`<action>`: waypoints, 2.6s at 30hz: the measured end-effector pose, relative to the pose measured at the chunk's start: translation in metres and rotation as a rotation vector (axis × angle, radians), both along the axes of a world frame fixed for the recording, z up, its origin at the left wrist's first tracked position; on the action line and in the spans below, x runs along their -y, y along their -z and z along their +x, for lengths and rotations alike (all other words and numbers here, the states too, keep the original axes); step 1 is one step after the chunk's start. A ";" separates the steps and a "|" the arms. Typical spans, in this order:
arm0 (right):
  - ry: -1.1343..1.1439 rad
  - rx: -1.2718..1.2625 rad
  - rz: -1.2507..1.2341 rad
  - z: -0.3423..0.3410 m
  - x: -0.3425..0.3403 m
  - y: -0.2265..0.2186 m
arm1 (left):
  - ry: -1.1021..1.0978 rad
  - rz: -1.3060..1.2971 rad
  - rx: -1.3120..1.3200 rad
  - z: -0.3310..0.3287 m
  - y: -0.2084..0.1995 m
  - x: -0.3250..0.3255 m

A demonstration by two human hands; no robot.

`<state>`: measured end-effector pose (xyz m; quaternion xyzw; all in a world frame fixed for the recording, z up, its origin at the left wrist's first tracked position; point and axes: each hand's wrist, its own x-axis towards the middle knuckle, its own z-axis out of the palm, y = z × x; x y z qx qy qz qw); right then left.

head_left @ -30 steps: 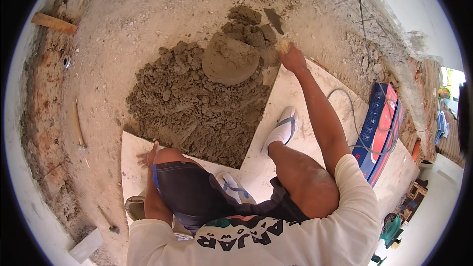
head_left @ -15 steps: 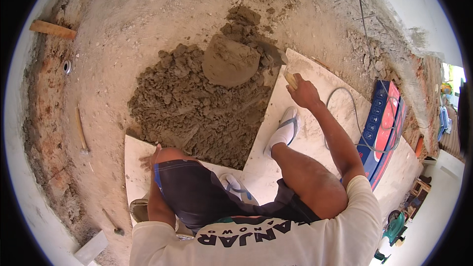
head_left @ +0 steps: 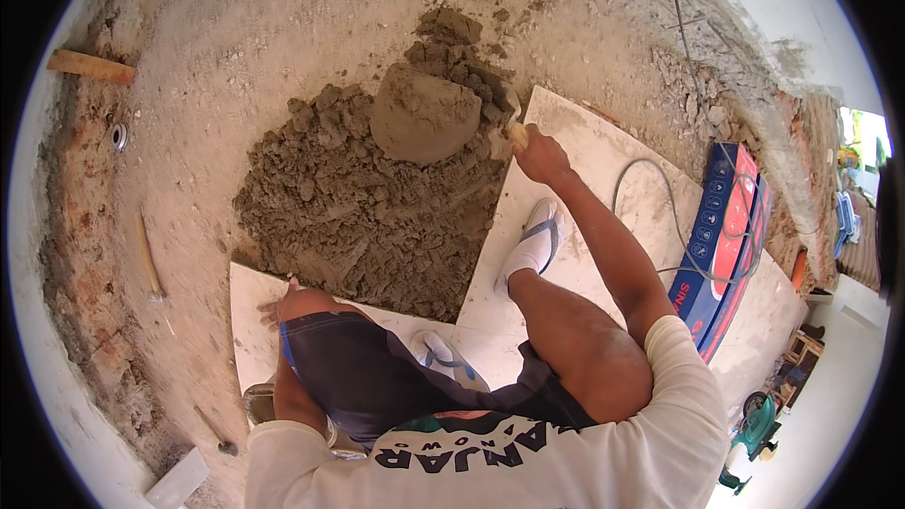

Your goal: The person pours wet mortar from a bucket onto the floor and spreads it evenly using a trowel.

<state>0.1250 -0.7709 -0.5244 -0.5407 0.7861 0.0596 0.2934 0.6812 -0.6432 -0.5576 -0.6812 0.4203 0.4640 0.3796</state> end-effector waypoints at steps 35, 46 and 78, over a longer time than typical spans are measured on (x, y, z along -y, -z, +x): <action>0.303 0.542 -0.070 0.038 0.014 -0.012 | -0.411 -0.462 0.501 0.066 0.131 -0.048; 0.301 0.440 -0.038 0.046 0.000 0.013 | -0.607 -0.797 1.246 0.102 0.190 -0.064; -0.049 -0.001 -0.108 -0.041 0.007 -0.014 | -0.169 -0.269 0.406 0.087 0.146 -0.052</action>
